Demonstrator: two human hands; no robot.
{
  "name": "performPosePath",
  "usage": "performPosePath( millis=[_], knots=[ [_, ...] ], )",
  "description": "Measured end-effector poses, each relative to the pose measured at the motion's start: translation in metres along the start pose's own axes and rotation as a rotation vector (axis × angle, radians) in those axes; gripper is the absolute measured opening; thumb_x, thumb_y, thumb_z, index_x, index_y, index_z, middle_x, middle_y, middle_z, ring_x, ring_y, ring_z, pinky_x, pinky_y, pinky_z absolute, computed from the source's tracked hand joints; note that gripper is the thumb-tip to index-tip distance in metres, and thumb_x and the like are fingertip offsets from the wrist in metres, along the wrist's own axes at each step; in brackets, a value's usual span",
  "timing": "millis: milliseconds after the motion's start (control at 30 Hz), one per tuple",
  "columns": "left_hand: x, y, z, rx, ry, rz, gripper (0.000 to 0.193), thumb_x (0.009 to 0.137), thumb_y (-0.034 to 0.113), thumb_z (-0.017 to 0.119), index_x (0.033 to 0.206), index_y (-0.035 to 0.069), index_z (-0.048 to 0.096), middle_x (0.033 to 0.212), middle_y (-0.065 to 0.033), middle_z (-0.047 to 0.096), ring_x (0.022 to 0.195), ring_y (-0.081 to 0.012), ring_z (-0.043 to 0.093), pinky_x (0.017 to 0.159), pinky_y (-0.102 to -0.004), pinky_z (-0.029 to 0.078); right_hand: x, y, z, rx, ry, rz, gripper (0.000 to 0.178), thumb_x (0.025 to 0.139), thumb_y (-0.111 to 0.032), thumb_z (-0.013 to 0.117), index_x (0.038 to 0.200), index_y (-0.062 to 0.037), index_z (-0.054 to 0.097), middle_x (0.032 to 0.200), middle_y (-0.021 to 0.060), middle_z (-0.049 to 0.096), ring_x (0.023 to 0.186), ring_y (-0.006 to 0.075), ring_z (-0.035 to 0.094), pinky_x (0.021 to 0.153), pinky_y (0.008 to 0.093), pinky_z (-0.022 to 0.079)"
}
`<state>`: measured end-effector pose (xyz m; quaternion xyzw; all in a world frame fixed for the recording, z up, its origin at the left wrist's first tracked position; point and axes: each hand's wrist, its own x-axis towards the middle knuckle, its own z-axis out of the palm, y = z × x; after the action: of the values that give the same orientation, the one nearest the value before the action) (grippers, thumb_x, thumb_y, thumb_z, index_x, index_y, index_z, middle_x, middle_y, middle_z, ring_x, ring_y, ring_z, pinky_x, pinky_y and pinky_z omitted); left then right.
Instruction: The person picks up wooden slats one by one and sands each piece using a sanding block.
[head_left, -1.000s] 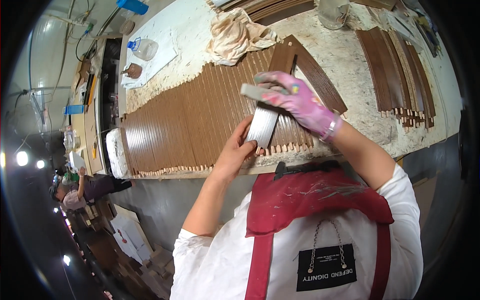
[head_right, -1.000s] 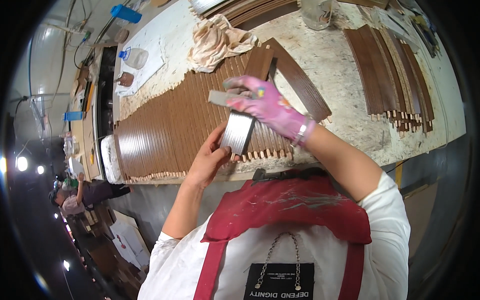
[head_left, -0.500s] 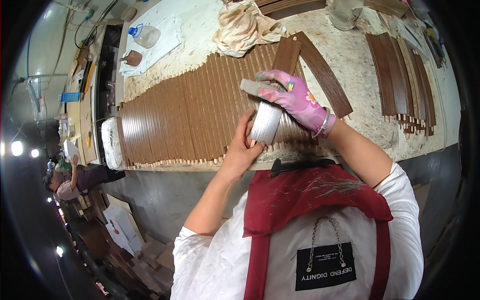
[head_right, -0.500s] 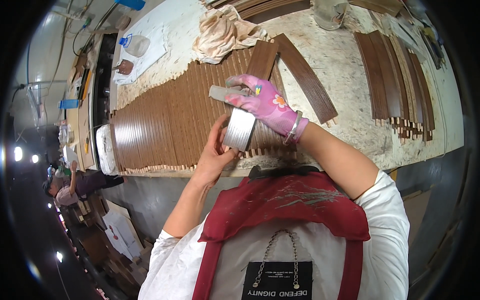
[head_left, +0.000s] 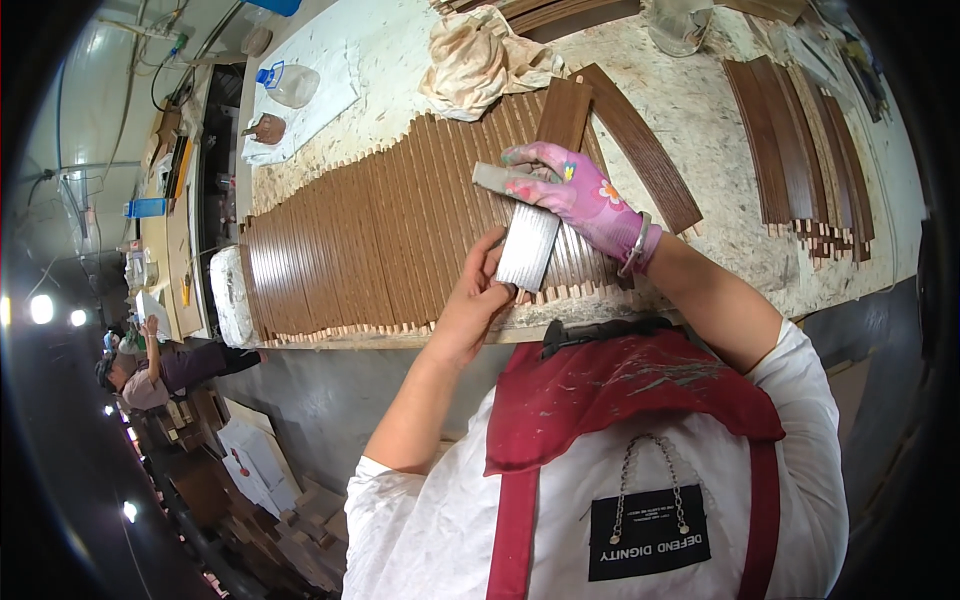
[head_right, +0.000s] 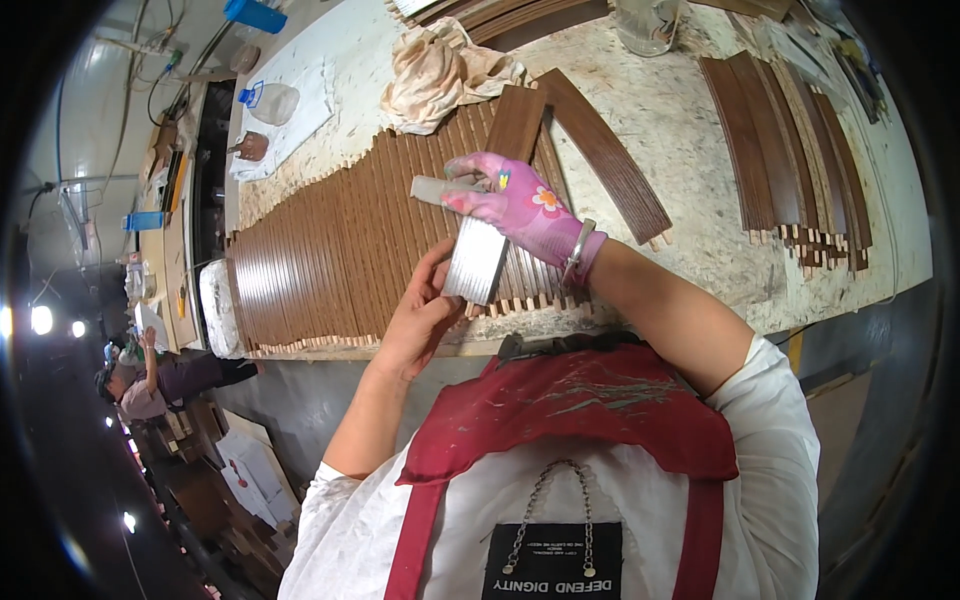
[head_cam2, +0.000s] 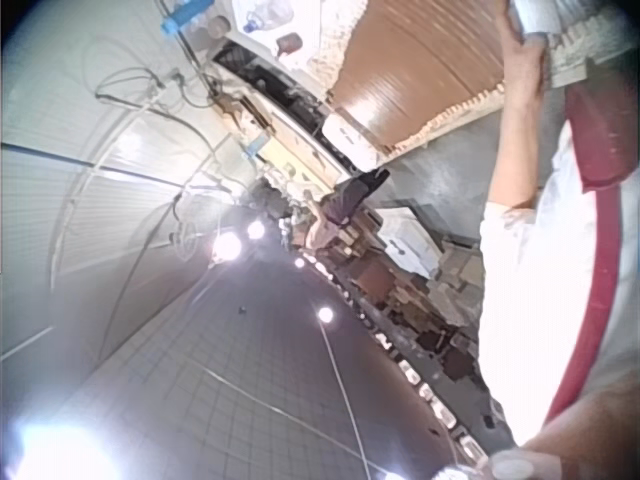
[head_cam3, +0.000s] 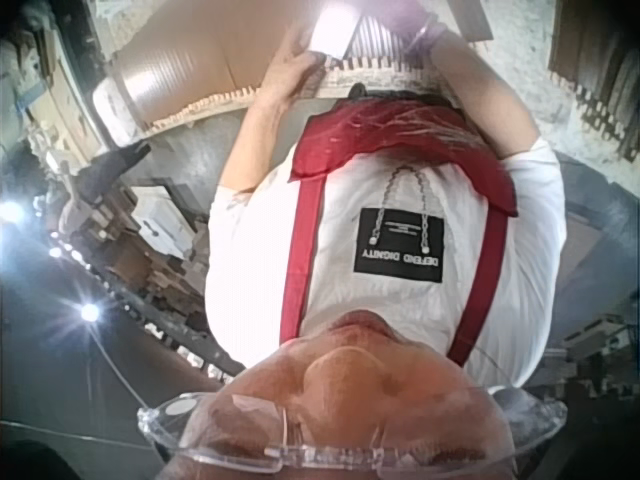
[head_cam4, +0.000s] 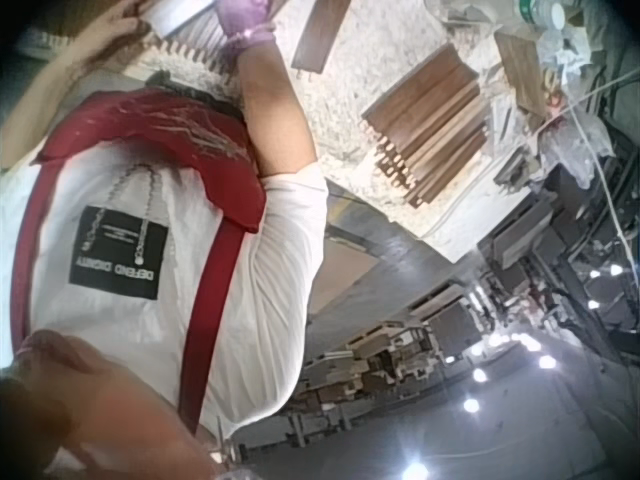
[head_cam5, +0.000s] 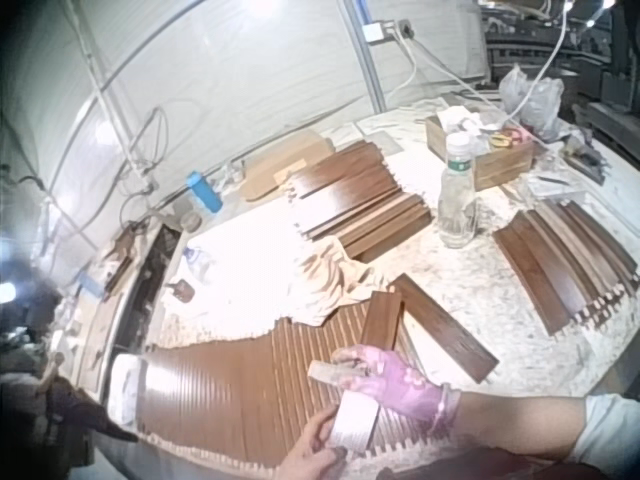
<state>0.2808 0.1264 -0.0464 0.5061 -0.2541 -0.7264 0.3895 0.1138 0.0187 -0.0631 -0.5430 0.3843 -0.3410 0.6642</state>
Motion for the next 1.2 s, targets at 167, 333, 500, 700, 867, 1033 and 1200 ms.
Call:
performPosePath(
  millis=[167, 333, 500, 700, 867, 1033, 1200],
  knots=[
    [0.008, 0.010, 0.002, 0.159, 0.144, -0.103, 0.052, 0.086, 0.010, 0.056, 0.133, 0.008, 0.036, 0.110, -0.0027, 0.055, 0.089, -0.0099, 0.054, 0.071, -0.0240, 0.045, -0.002, -0.003, -0.005, 0.281, 0.066, 0.070, 0.046, 0.082, -0.019, 0.067, 0.121, -0.0012, 0.051, 0.103, 0.0055, 0.060, 0.090, 0.0106, 0.054, 0.078, 0.0240, 0.045],
    [0.023, 0.021, 0.017, 0.201, 0.026, -0.083, 0.032, 0.086, 0.008, 0.058, 0.117, 0.001, 0.049, 0.101, -0.0059, 0.059, 0.090, -0.0124, 0.058, 0.078, -0.0267, 0.048, -0.020, 0.003, -0.018, 0.624, -0.037, -0.137, 0.042, 0.083, -0.002, 0.059, 0.123, 0.0007, 0.045, 0.119, 0.0110, 0.052, 0.101, 0.0157, 0.057, 0.079, 0.0238, 0.051],
    [0.031, 0.016, 0.068, 0.205, -0.176, -0.195, 0.043, 0.086, 0.008, 0.059, 0.124, 0.003, 0.040, 0.097, -0.0061, 0.059, 0.088, -0.0133, 0.059, 0.076, -0.0252, 0.049, -0.108, -0.054, -0.092, 0.612, 0.279, -0.238, 0.041, 0.087, -0.005, 0.054, 0.126, -0.0027, 0.043, 0.116, 0.0112, 0.053, 0.101, 0.0170, 0.056, 0.079, 0.0259, 0.051],
    [0.136, -0.047, 0.195, 0.308, -0.333, -0.143, 0.036, 0.084, 0.020, 0.065, 0.109, 0.003, 0.045, 0.086, -0.0052, 0.056, 0.066, -0.0088, 0.050, 0.051, -0.0222, 0.038, -0.227, -0.020, -0.181, 0.917, 0.691, -0.350, 0.039, 0.089, -0.014, 0.052, 0.125, -0.0013, 0.042, 0.113, 0.0120, 0.052, 0.096, 0.0199, 0.057, 0.083, 0.0302, 0.050],
    [0.192, -0.068, 0.259, 0.638, -0.417, 0.086, 0.046, 0.086, 0.029, 0.061, 0.118, 0.000, 0.045, 0.091, -0.0102, 0.056, 0.076, -0.0171, 0.053, 0.067, -0.0299, 0.045, -0.277, 0.001, -0.189, 0.603, 0.920, -0.405, 0.039, 0.092, -0.019, 0.050, 0.126, -0.0022, 0.040, 0.114, 0.0127, 0.052, 0.096, 0.0194, 0.054, 0.081, 0.0311, 0.050],
    [0.176, -0.043, 0.207, 0.578, 0.039, 0.289, 0.061, 0.087, 0.028, 0.059, 0.134, 0.001, 0.032, 0.125, -0.0191, 0.043, 0.111, -0.0246, 0.044, 0.094, -0.0332, 0.037, -0.292, 0.015, -0.213, 0.980, 0.947, -0.423, 0.031, 0.096, -0.021, 0.039, 0.121, -0.0038, 0.044, 0.108, 0.0107, 0.055, 0.091, 0.0217, 0.055, 0.078, 0.0349, 0.049],
    [0.138, -0.032, 0.186, 0.560, 0.282, 0.321, 0.068, 0.085, 0.025, 0.061, 0.138, 0.002, 0.024, 0.131, -0.0217, 0.037, 0.120, -0.0246, 0.039, 0.097, -0.0342, 0.034, -0.281, 0.009, -0.243, 1.121, 0.818, -0.390, 0.036, 0.096, -0.030, 0.041, 0.120, -0.0042, 0.044, 0.106, 0.0133, 0.056, 0.088, 0.0214, 0.057, 0.075, 0.0336, 0.051]
  ],
)
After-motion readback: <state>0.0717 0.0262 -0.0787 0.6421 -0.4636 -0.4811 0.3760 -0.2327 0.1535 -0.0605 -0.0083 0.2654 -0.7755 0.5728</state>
